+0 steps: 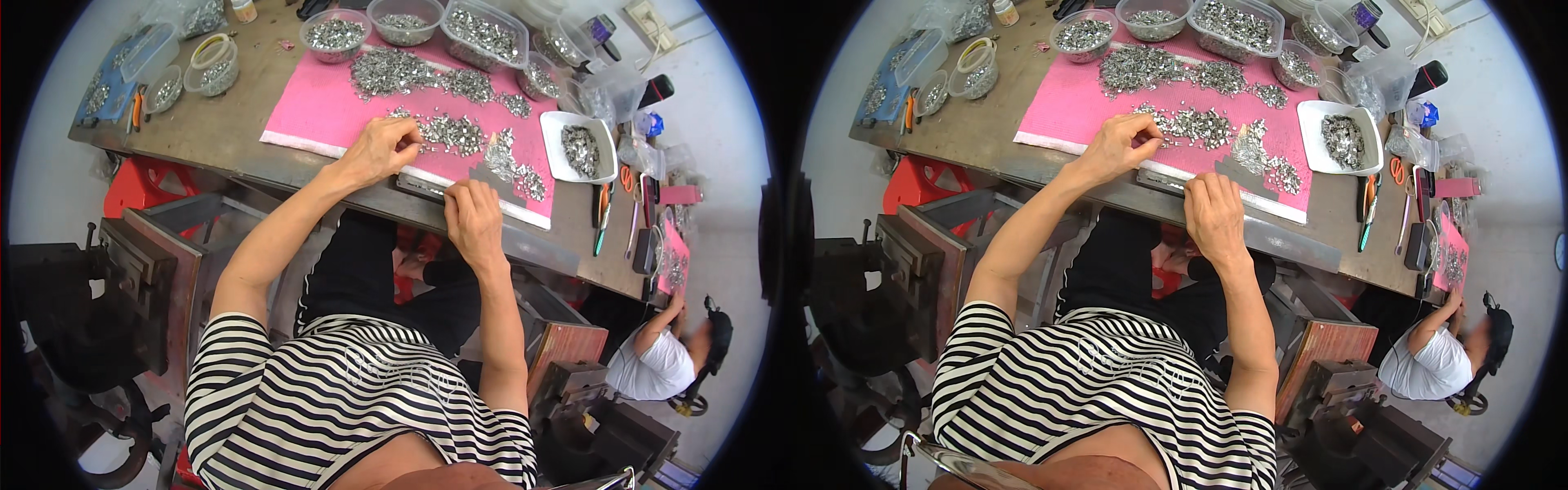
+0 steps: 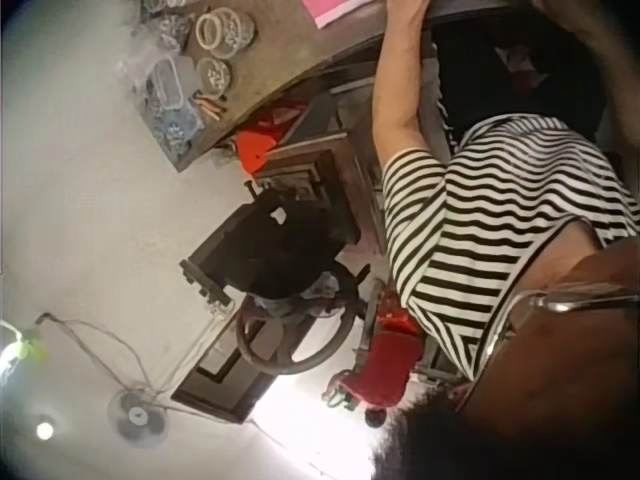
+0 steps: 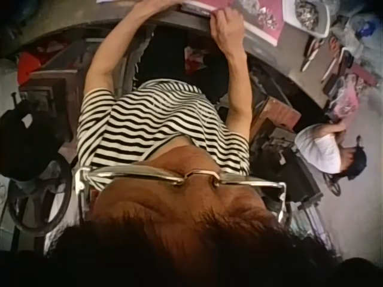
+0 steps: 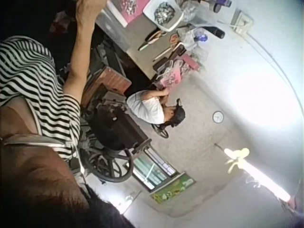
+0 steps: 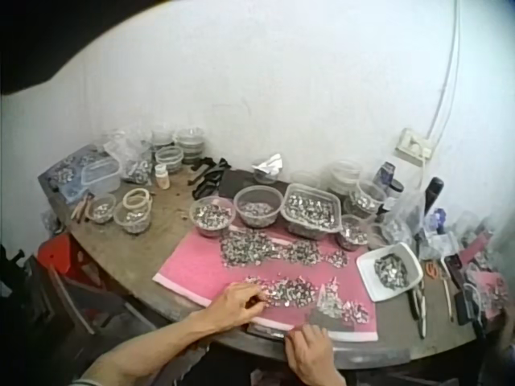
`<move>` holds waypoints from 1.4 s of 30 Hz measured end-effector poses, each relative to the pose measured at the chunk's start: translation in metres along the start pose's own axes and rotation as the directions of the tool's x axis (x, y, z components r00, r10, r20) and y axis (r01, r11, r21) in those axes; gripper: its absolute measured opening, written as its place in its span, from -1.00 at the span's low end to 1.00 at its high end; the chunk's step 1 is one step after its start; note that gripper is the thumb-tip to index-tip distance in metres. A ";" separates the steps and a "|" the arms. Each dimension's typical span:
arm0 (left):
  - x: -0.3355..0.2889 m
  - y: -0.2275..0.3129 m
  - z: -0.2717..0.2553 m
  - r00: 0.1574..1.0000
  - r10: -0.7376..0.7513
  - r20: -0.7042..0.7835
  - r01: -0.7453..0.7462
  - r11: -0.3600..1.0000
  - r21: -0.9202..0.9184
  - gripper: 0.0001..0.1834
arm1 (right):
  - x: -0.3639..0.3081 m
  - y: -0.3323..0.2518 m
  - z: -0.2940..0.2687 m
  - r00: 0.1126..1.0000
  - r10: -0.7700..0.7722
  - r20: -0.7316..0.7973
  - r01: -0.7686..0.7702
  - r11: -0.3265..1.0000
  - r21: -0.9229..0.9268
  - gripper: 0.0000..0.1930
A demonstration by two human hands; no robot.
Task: The person places small metal pieces into a metal holder by hand, places the holder into a press machine to press it, and then continues loading metal pieces into the holder.
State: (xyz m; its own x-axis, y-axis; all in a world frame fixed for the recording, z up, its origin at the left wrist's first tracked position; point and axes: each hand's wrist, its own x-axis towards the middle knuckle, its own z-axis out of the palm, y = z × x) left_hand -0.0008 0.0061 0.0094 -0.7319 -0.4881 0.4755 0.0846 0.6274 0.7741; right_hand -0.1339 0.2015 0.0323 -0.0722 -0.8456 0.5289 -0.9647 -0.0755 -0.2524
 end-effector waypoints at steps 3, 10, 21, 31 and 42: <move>-0.003 0.007 -0.009 0.995 -0.101 0.009 0.101 0.995 -0.010 -0.90 | 0.001 -0.002 -0.004 1.000 -0.019 -0.006 0.019 1.000 -0.024 -0.87; -0.025 -0.002 -0.016 0.997 0.071 0.043 -0.082 0.929 0.361 -0.95 | 0.027 0.019 0.012 0.995 0.093 0.020 -0.095 0.992 0.082 -0.92; -0.026 0.003 -0.004 0.996 0.089 0.023 -0.090 0.897 0.432 -0.93 | 0.049 0.034 0.045 0.997 0.065 0.043 -0.062 0.997 -0.048 -0.92; -0.032 0.046 0.024 0.998 -0.038 0.044 0.038 0.999 -0.004 -0.93 | -0.005 0.020 -0.004 0.945 0.326 0.037 -0.316 0.874 0.370 -0.92; -0.040 0.045 0.055 0.997 0.077 0.002 -0.076 0.985 0.154 -0.89 | -0.019 0.013 0.005 0.971 0.234 -0.053 -0.210 0.936 0.281 -0.86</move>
State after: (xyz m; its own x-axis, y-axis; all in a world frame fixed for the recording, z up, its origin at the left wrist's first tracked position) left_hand -0.0051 0.0876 0.0020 -0.7244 -0.4375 0.5327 0.0348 0.7486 0.6621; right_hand -0.1441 0.2139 0.0154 -0.3093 -0.8106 0.4973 -0.8167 -0.0415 -0.5756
